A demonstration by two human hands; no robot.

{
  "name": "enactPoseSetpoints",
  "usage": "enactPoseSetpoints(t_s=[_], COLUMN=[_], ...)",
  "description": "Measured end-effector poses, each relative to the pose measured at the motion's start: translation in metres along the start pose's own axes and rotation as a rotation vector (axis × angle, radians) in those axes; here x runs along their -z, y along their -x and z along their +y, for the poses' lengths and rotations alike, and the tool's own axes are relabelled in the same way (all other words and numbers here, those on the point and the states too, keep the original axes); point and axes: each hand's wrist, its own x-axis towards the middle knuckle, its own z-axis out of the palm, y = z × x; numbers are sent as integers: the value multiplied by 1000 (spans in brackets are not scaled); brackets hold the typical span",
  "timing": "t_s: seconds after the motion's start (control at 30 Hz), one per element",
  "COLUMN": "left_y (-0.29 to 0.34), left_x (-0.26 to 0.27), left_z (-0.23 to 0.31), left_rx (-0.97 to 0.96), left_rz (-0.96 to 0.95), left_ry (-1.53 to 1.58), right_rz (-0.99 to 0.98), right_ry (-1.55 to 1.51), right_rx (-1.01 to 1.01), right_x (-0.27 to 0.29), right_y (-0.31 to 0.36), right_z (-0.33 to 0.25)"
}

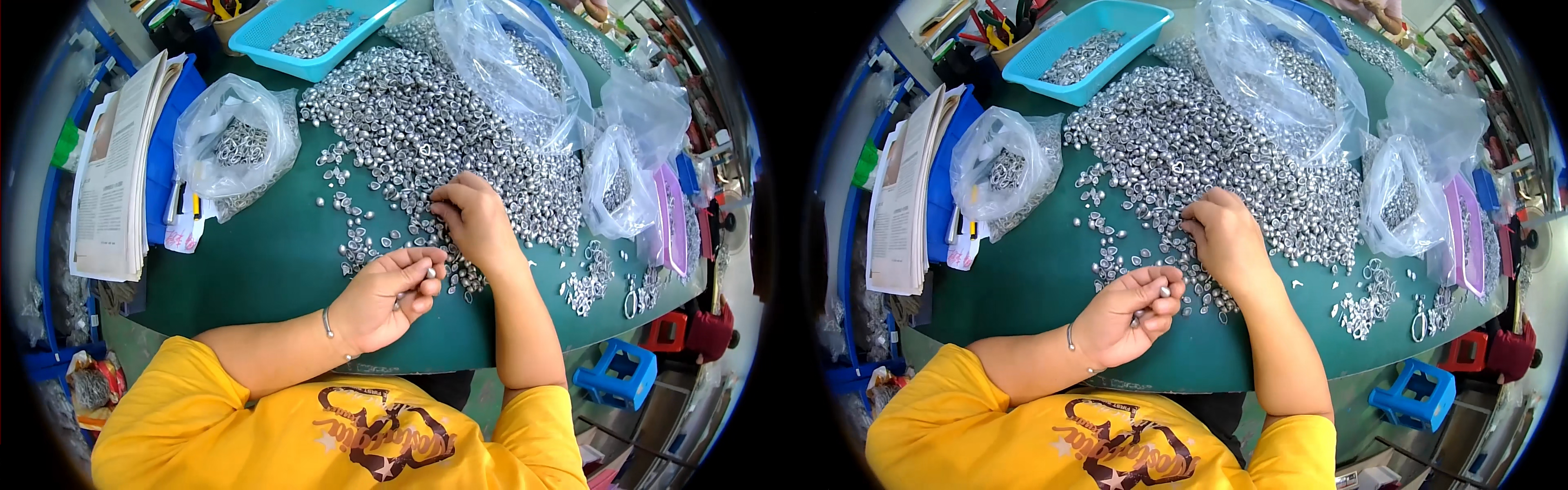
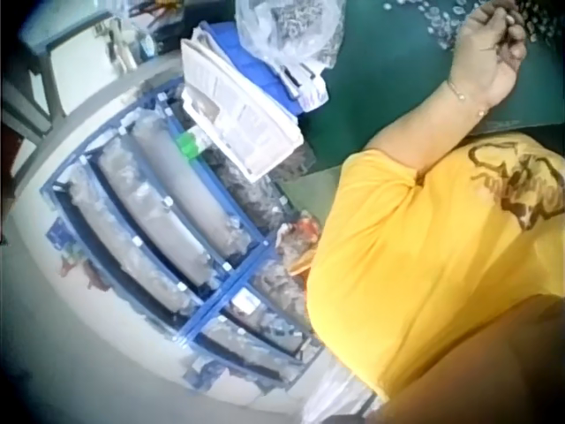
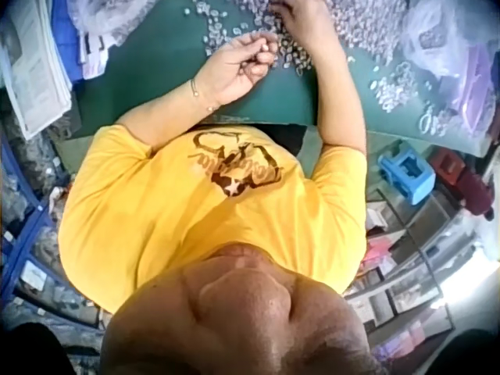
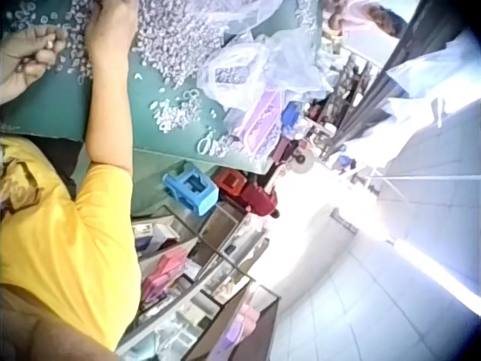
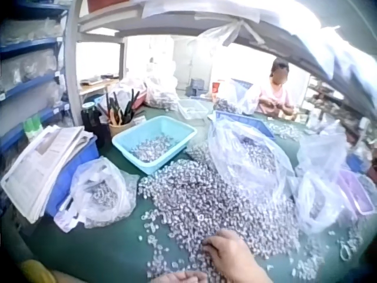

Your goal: The person sorts through a pile of small metal decorative parts on a green table, picking them up one by one, turning them over, and placing them into different plastic trays.

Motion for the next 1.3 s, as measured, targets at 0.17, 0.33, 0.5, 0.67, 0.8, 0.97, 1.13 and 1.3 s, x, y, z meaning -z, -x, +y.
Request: enactPoseSetpoints(t_s=[0.17,0.33,0.5,0.67,0.8,0.97,1.13,1.3], left_y=[2,3,4,6,14,15,-2,-7], left_x=[3,-3,-2,-2,-19,-16,0,13], left_z=[1,2,0,-2,-1,43,85,80], left_rx=[-31,-55,-45,-61,-25,-185,-852,-840], left_rz=[14,75,53,87,145,226,398,399], left_ry=[-33,-92,-100,-105,-113,-300,-1995,-2254], right_rz=[17,-119,-163,-169,-82,-322,-210,-150], right_ry=[-293,-1078,-1291,-1336,-1560,-1058,24,93], right_rx=[-207,-549,-520,-385,-384,-568,-44,-9], right_x=[6,22,25,22,23,28,-4,-16], right_y=[5,9,12,11,11,5,3,11], right_z=[4,4,6,6,2,-6,-47,-36])
